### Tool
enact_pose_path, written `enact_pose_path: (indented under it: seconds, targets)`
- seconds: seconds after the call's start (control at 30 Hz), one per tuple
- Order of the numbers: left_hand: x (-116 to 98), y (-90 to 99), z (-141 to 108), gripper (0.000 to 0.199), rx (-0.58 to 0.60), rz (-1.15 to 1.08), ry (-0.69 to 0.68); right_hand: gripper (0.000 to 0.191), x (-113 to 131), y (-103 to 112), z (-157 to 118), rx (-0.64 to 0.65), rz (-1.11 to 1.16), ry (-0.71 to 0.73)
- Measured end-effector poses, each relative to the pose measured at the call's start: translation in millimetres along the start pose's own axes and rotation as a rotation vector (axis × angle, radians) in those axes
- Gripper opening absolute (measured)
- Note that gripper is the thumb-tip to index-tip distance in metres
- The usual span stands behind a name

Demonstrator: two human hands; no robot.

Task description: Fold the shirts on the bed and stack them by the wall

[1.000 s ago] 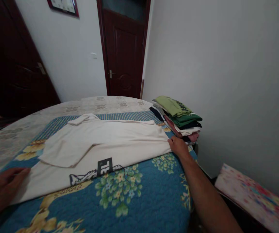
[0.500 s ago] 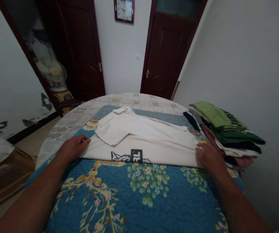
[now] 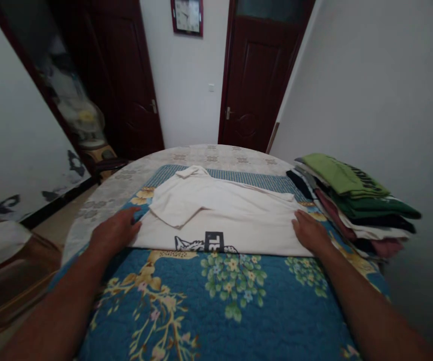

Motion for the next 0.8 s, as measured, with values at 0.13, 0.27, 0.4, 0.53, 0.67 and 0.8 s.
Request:
enact_pose_path:
  seconds: [0.13,0.27,0.4,0.53,0.67,0.8]
  targets:
    - [-28,10.0,-6,0.063,-0.074,0.061,-0.181,0.057,-8,-14,0,-0.043,-0.017,0.055]
    - [-51,16.8,7,0.049,-0.021,0.110,-0.225,0.059,-11,-19,0,-0.069,-0.027,0.060]
    - [-65,24.7,28,0.034,0.017,0.151,-0.215,0.059,-10,-21,-1,-0.088,-0.024,0.055]
    - [-86,37.5,59,0.033,-0.088,-0.185,-0.193,0.055,-10,-23,-1,-0.111,-0.030,0.065]
    - [-111,43.5,98,0.040,-0.109,-0.728,-0.185,0.056,-12,-25,-1,-0.116,-0.032,0.072]
    - [-112,36.1,112,0.063,-0.164,-0.822,-0.290,0.058,-15,-27,0,-0.105,-0.025,0.064]
Point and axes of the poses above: each hand's wrist, its own z-axis towards the middle knuckle, its own y-axis out of the back of the hand, x = y × z, the point moved 2 cm from there along z, towards the middle knuckle, and after that the axes turned 2 degrees about x, right-handed, at the moved point
